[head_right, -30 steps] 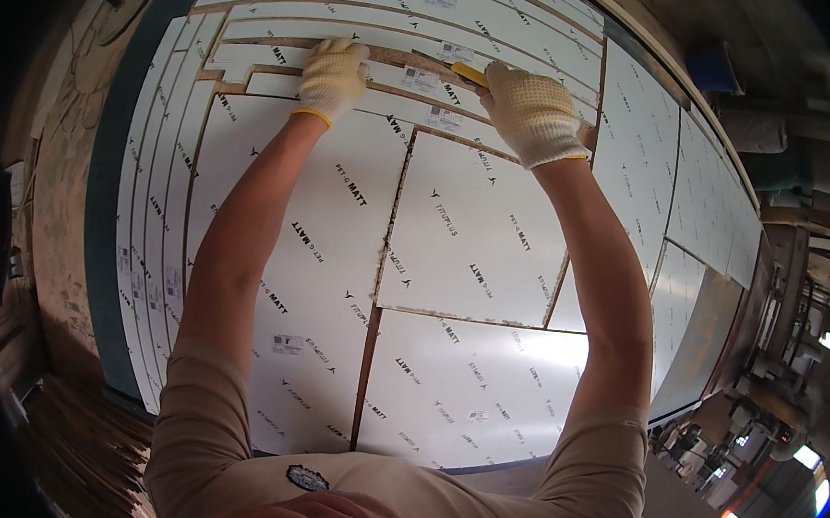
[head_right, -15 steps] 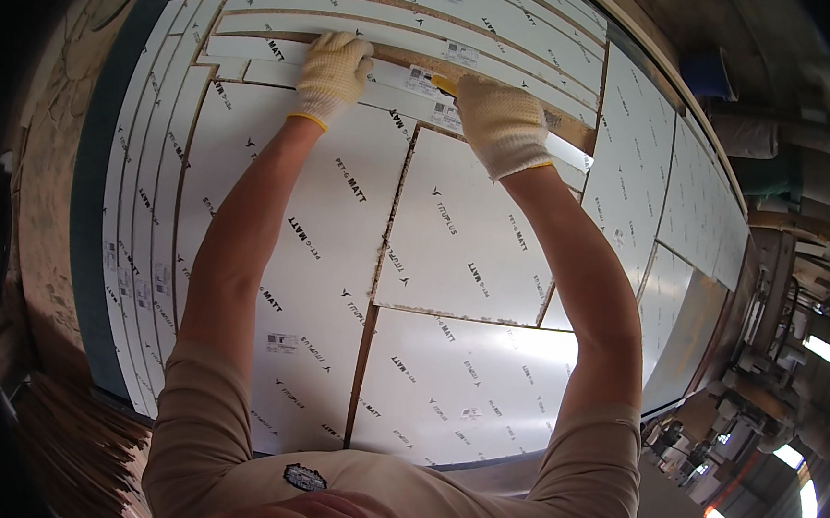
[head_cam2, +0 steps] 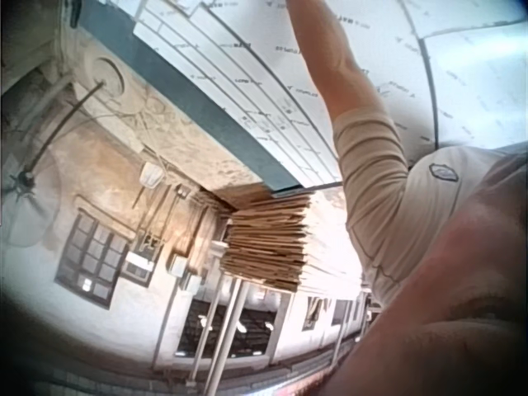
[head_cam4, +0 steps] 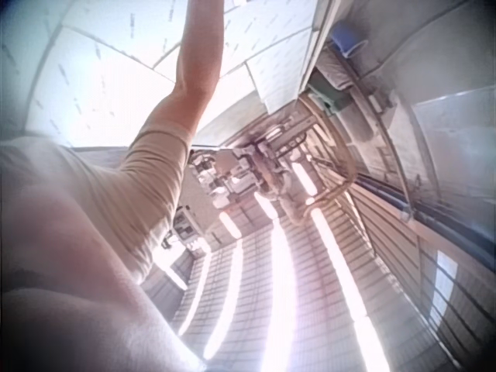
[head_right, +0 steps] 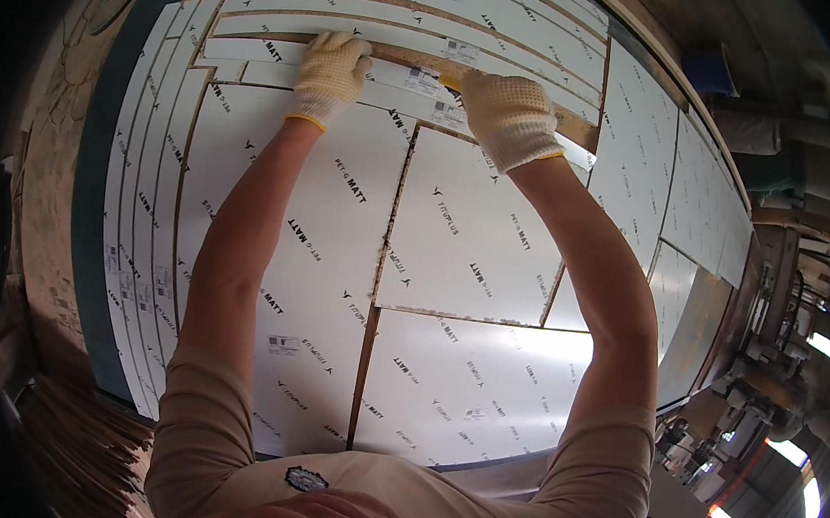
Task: The person uses a utility knife and a straightedge to cut white panels on a workbench. They score the panels along the straightedge, snap off the cut sections, and stack the finished pieces on a nearby pallet.
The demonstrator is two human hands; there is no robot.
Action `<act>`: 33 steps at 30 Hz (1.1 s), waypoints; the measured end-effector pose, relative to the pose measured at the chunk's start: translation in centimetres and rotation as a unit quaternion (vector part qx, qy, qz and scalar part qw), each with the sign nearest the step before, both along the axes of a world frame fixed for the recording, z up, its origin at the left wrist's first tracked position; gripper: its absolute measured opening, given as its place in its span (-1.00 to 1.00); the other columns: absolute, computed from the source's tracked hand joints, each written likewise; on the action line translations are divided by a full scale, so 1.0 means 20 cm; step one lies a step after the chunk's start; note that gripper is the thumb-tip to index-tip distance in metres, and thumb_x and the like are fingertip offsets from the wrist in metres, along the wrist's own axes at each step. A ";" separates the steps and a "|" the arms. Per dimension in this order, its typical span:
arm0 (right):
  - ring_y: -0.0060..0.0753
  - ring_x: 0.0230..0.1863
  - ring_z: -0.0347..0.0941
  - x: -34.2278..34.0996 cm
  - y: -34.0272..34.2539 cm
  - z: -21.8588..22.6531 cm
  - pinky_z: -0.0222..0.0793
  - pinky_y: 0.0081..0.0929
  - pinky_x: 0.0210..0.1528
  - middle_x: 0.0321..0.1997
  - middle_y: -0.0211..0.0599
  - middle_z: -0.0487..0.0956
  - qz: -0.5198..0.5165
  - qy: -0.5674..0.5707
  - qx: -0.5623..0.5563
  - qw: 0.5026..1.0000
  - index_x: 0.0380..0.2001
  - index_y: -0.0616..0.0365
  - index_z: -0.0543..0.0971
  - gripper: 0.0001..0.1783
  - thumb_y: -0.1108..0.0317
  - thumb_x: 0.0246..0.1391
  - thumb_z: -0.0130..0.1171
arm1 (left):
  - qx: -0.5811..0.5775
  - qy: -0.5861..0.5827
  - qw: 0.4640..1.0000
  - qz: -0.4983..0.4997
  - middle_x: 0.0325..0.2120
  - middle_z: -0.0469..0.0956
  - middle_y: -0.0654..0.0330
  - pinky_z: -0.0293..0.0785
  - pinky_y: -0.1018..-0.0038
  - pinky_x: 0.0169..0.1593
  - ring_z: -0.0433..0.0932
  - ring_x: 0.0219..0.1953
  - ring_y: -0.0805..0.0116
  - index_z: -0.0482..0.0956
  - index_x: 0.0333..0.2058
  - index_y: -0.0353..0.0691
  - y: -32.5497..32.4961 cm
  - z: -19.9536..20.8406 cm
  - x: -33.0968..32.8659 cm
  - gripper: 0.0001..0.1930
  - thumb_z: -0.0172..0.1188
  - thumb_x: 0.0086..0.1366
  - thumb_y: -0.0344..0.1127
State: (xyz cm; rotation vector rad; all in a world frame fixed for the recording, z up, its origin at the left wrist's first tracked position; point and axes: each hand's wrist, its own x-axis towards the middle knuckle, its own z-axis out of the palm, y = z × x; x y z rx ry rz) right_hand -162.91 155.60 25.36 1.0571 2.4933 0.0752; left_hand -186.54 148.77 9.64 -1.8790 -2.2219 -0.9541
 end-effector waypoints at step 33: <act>-0.11 -0.36 0.67 0.24 0.18 0.17 0.55 -0.13 -0.26 -0.42 -0.11 0.69 -0.036 0.058 0.064 0.996 -0.14 0.20 0.57 -0.63 0.06 0.42 0.11 | -0.049 0.050 0.997 -0.009 -0.11 0.58 0.25 0.34 0.11 0.20 0.47 0.07 0.15 0.68 -0.14 0.01 0.21 0.03 -0.01 -0.77 0.28 0.22 -0.19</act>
